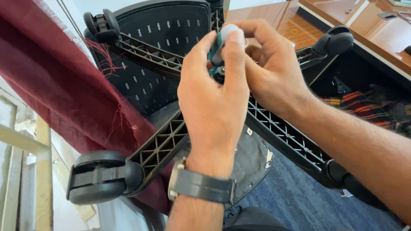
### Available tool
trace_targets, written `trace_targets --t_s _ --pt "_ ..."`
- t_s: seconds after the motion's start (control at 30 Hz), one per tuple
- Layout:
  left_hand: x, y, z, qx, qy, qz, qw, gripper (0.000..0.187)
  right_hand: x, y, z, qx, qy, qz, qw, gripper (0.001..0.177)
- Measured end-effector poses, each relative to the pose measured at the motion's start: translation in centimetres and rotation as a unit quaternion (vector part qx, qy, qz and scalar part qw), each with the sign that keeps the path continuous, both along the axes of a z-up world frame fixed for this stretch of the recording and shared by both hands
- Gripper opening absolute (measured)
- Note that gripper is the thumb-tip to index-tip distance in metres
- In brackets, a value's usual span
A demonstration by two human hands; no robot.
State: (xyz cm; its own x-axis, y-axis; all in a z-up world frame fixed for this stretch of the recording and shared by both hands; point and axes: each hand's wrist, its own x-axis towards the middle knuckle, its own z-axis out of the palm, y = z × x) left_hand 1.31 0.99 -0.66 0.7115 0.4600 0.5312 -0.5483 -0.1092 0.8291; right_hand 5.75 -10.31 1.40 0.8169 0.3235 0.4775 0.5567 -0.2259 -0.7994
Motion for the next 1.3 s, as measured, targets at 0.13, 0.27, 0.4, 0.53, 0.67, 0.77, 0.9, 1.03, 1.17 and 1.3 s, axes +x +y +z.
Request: trace_targets --t_s 0.13,0.27,0.4,0.53,0.67,0.77,0.9,1.03,1.17,1.3 --pt "1.8 0.6 0.3 0.100 -0.055 0.051 0.992 0.045 0.4 0.6 -0.1 0.005 -0.024 -0.061 0.998 0.041" --pt "2.5 -0.1 0.7 0.139 -0.042 0.110 0.983 0.036 0.2 0.4 -0.4 0.024 -0.069 0.045 0.996 0.045" --pt "2.2 0.1 0.9 0.136 -0.050 0.118 0.982 0.030 0.5 0.1 -0.8 0.067 0.037 0.095 0.993 0.047" --pt "2.1 0.5 0.5 0.082 -0.070 0.061 0.992 0.032 1.1 -0.5 -1.8 -0.041 -0.055 0.054 0.996 0.042" --pt "1.8 0.3 0.4 0.020 -0.016 -0.002 1.000 0.030 1.6 -0.8 -2.4 -0.101 -0.100 -0.018 0.990 0.034" --pt "2.0 0.5 0.5 0.070 -0.099 0.104 0.987 0.024 1.5 -0.3 -2.5 -0.044 -0.074 0.032 0.996 0.036" --pt "2.3 1.2 0.2 0.120 -0.107 0.132 0.978 0.019 1.1 0.4 -2.2 -0.009 -0.087 0.082 0.993 0.046" --pt "2.1 1.3 0.9 0.120 0.005 0.031 0.992 0.018 0.9 0.9 -1.7 -0.120 -0.042 -0.031 0.991 0.035" --pt "1.8 1.1 1.3 0.118 -0.041 0.102 0.987 0.032 0.8 1.0 -1.8 -0.101 -0.030 0.004 0.994 0.035" --pt "2.0 1.7 1.0 0.112 -0.093 0.107 0.984 0.027 0.9 1.1 -1.8 -0.068 -0.067 0.045 0.994 0.037"
